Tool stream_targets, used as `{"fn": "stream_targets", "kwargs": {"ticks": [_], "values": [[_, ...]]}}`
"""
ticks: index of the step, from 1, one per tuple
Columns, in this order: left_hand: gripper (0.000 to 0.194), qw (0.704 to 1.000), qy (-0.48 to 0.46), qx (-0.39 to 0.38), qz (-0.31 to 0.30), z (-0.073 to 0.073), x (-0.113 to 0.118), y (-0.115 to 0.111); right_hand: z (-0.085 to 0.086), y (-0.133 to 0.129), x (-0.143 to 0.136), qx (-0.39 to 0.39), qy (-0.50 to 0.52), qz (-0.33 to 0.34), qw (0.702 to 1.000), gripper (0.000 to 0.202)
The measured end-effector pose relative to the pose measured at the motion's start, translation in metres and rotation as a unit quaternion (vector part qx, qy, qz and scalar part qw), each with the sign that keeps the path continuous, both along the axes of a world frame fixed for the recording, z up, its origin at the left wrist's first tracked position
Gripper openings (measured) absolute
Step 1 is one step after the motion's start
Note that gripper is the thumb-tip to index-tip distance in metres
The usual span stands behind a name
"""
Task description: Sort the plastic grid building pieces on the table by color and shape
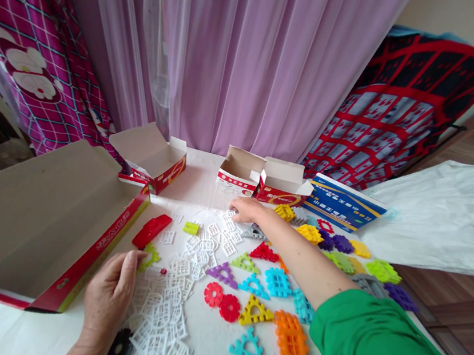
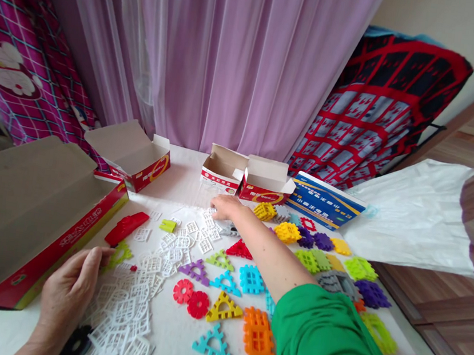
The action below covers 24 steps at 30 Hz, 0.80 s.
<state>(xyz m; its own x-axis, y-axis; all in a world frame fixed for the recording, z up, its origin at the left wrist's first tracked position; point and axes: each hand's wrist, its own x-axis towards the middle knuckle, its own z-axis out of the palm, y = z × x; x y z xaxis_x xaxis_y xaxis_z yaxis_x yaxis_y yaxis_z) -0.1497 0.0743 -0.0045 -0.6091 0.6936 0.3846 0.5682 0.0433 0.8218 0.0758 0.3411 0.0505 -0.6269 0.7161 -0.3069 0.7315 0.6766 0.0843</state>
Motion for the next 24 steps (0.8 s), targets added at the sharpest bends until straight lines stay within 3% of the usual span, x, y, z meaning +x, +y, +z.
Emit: {"fn": "stream_targets", "kwargs": {"ticks": [5,9,15,24], "values": [[0.035,1.0,-0.009,-0.001,0.0,0.0,0.0,0.0,0.013,0.008,0.009,0.017,0.023,-0.035,0.999,0.041],[0.035,1.0,-0.009,0.001,0.001,-0.001,0.0,0.0,0.024,0.013,0.022,0.05,-0.03,-0.086,0.995,0.038],[0.035,1.0,-0.01,-0.001,-0.003,0.0,0.001,0.0,0.02,0.015,0.023,0.032,-0.062,-0.106,0.992,0.036],[0.035,1.0,-0.011,-0.009,0.0,0.001,0.001,0.0,0.013,0.026,0.007,0.013,-0.004,-0.025,1.0,0.05]]}}
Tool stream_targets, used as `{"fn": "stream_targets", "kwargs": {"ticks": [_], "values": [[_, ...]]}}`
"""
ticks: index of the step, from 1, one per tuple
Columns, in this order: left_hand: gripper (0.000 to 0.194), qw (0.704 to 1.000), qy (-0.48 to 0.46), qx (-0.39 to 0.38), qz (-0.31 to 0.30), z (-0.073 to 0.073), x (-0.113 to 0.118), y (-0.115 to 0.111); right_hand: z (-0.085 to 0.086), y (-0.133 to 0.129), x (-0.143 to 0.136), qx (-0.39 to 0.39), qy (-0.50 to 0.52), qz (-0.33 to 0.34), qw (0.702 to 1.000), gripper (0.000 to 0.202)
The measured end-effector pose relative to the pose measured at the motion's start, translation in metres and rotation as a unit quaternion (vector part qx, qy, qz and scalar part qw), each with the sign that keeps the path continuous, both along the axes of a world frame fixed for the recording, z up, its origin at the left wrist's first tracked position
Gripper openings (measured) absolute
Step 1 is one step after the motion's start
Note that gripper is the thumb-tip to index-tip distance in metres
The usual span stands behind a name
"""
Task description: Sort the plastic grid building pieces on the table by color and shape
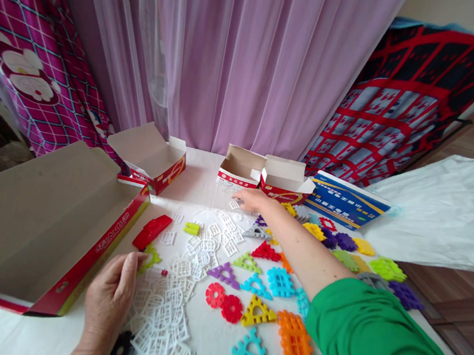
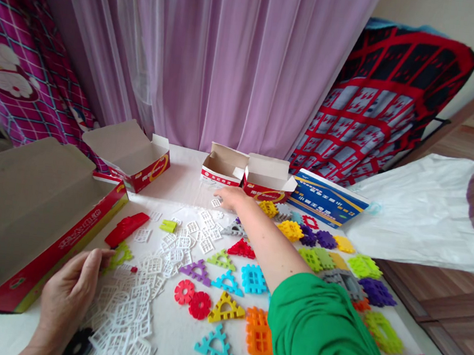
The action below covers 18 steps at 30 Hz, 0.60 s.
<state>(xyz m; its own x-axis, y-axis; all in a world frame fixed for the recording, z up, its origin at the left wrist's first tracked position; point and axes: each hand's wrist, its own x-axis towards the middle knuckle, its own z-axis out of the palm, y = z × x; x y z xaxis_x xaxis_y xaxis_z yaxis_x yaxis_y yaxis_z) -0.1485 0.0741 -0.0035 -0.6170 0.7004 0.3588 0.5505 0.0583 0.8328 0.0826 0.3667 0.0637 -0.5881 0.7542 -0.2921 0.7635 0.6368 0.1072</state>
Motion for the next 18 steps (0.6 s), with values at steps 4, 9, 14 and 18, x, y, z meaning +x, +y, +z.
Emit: {"fn": "stream_targets", "kwargs": {"ticks": [4,9,14,18], "values": [[0.035,1.0,-0.001,0.002,0.0,0.001,0.0,0.0,-0.006,-0.003,-0.013,0.012,-0.02,0.004,1.0,0.036],[0.035,1.0,0.002,0.003,0.002,0.003,0.001,0.0,-0.01,-0.008,-0.021,0.025,-0.017,-0.029,0.999,0.03],[0.035,1.0,0.005,0.004,0.002,0.0,0.0,0.0,-0.004,-0.016,-0.019,0.024,0.002,-0.047,0.999,0.037],[0.035,1.0,0.0,0.007,-0.004,-0.001,-0.001,0.0,0.005,-0.036,-0.02,0.035,0.022,-0.047,0.998,0.03]]}}
